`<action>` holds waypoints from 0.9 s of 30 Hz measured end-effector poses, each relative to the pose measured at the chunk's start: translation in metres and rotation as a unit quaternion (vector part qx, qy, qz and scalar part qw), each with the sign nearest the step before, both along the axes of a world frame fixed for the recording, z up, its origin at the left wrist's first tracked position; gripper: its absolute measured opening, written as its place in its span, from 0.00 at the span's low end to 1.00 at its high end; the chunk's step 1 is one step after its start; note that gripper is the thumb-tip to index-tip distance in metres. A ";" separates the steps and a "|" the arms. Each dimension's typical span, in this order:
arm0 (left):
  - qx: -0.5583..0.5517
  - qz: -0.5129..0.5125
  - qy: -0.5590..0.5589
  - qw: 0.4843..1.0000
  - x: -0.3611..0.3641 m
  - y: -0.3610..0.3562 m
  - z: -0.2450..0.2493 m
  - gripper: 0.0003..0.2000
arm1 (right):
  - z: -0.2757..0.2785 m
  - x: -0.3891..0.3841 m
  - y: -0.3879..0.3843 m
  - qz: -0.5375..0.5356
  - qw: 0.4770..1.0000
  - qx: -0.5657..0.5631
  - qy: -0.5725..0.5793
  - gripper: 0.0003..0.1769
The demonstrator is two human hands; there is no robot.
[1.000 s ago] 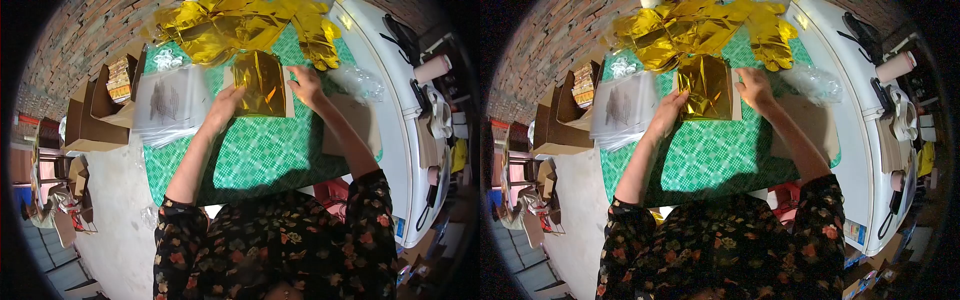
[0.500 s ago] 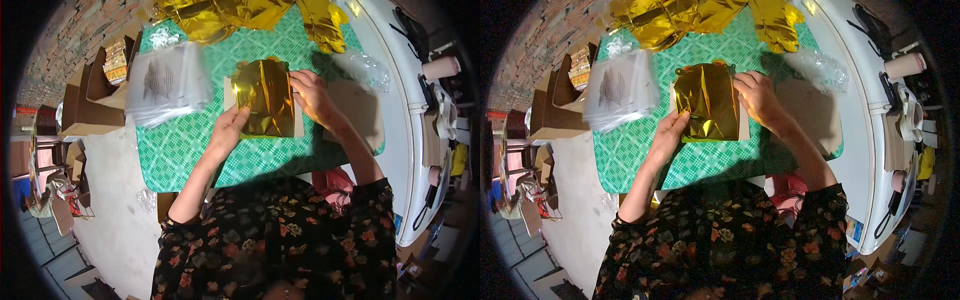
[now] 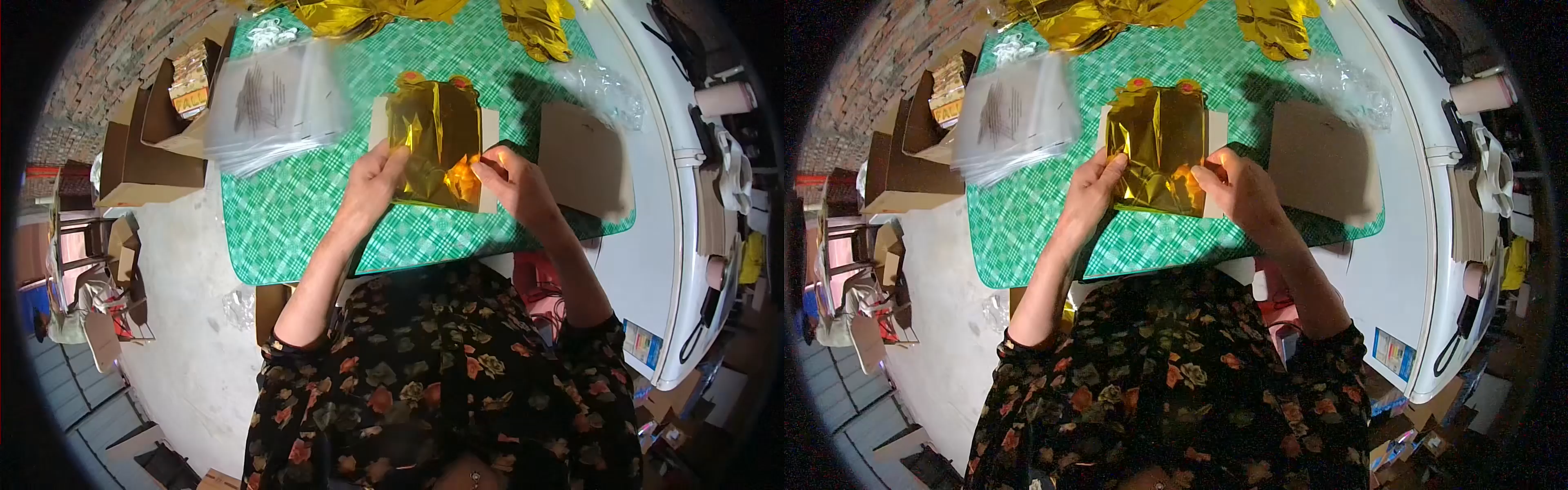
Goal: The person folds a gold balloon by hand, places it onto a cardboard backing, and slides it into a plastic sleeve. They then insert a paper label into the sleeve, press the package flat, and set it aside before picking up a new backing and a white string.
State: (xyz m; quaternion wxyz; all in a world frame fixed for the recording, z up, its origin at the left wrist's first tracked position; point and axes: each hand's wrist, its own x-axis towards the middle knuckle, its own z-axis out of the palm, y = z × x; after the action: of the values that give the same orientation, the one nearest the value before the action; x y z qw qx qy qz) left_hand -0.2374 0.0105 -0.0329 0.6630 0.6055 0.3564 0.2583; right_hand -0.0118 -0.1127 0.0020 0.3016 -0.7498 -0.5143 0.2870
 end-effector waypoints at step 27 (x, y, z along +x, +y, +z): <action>0.271 0.079 0.083 0.956 -0.003 -0.007 0.021 0.36 | -0.022 -0.010 -0.010 -0.057 0.992 0.114 -0.008 0.11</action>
State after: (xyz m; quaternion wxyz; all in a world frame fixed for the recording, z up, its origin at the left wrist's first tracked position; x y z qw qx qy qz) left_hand -0.2405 0.0039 -0.0119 0.4193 0.7519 0.3734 0.3454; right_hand -0.0222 -0.1230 -0.0197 0.3966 -0.7412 -0.5022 0.2029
